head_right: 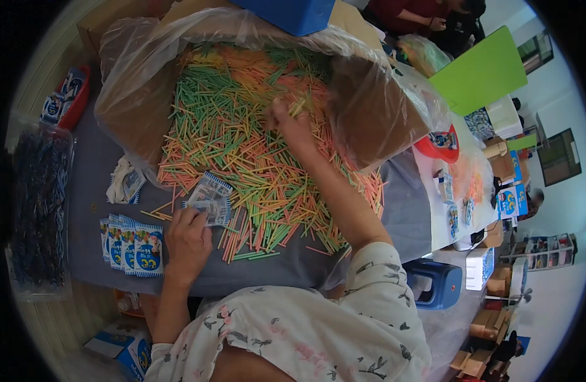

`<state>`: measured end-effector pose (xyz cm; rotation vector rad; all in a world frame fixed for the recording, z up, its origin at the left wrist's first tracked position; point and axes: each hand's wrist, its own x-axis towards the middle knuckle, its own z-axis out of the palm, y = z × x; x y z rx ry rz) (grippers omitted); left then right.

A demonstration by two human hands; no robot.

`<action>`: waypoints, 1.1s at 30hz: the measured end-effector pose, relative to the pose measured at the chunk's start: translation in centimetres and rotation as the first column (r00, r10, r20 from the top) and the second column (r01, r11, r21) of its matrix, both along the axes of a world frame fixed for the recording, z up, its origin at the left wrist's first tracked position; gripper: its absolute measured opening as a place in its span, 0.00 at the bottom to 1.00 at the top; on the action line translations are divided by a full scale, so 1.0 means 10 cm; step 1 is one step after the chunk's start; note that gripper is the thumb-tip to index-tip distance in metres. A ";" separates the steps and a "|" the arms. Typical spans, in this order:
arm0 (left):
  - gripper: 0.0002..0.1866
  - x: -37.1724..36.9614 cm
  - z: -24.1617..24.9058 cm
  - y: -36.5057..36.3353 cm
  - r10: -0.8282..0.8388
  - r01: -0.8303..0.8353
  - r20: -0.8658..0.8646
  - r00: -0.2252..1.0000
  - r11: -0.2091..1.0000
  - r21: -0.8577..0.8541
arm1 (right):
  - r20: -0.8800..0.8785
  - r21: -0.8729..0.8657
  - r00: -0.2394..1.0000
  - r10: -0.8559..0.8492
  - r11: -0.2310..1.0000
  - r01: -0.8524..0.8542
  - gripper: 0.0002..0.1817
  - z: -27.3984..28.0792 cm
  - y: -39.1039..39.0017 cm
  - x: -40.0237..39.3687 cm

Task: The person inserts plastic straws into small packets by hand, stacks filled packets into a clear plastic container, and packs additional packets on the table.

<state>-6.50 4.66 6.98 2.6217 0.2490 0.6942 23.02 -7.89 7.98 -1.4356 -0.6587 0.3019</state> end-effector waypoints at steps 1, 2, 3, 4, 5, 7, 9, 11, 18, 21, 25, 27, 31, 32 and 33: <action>0.06 -0.01 0.02 0.01 -0.003 0.003 0.001 1.000 1.000 0.001 | 0.094 -0.134 0.993 0.078 0.989 -0.065 0.18 -0.06 0.00 -0.01; 0.06 -0.02 0.04 0.02 -0.021 0.021 0.006 1.000 1.000 -0.011 | 0.095 -0.133 0.993 0.077 0.989 -0.064 0.18 -0.11 -0.02 -0.01; 0.07 -0.03 0.05 0.04 -0.037 0.037 0.010 0.999 0.999 -0.023 | 0.270 -0.228 0.954 0.133 0.971 -0.071 0.16 -0.12 -0.02 -0.05; 0.07 -0.03 0.04 0.06 -0.035 0.035 0.008 0.999 0.999 -0.023 | 0.429 -0.320 0.880 0.203 0.945 -0.062 0.15 -0.13 -0.02 -0.08; 0.07 -0.04 0.02 0.08 -0.040 0.040 -0.017 0.999 0.998 -0.039 | 0.426 -0.319 0.882 0.203 0.946 -0.063 0.15 -0.16 -0.01 -0.08; 0.07 -0.02 0.00 0.09 -0.052 0.049 -0.043 0.998 0.997 -0.055 | 0.403 -0.358 0.878 0.257 0.928 -0.107 0.10 -0.18 -0.01 -0.04; 0.06 0.00 -0.01 0.11 -0.018 0.011 -0.073 0.997 0.995 -0.095 | 0.384 -0.386 0.887 0.257 0.917 -0.099 0.11 -0.18 -0.02 -0.03; 0.05 0.02 -0.03 0.13 -0.017 0.019 0.014 1.000 0.992 -0.122 | 0.368 -0.415 0.893 0.259 0.905 -0.092 0.13 -0.18 -0.03 -0.03; 0.05 0.05 -0.09 0.11 0.038 -0.014 0.167 0.985 0.989 -0.144 | 0.121 -0.197 0.986 0.119 0.976 -0.093 0.19 -0.05 0.01 -0.07; 0.06 0.03 -0.05 0.11 0.045 -0.001 0.218 0.975 0.980 -0.198 | -0.046 0.179 0.998 -0.042 0.983 0.049 0.22 -0.04 0.03 0.06; 0.06 0.07 0.04 0.17 0.068 0.035 0.228 0.971 0.906 -0.422 | -0.239 0.494 0.936 0.259 0.862 -0.112 0.22 0.34 0.00 -0.17; 0.06 0.13 0.11 0.17 0.032 0.119 0.269 0.962 0.843 -0.524 | -0.280 0.530 0.905 0.320 0.837 -0.132 0.22 0.44 0.03 -0.38; 0.07 0.28 0.19 0.09 0.008 0.159 0.269 0.963 0.789 -0.594 | -0.249 0.563 0.858 0.449 0.788 -0.250 0.25 0.59 0.10 -0.85; 0.07 0.31 0.18 0.08 -0.010 0.188 0.287 0.958 0.778 -0.600 | -0.259 0.565 0.853 0.453 0.787 -0.246 0.25 0.59 0.12 -0.93; 0.07 0.33 0.17 0.07 -0.029 0.219 0.309 0.951 0.766 -0.604 | -0.220 0.530 0.865 0.451 0.800 -0.282 0.25 0.59 0.14 -0.99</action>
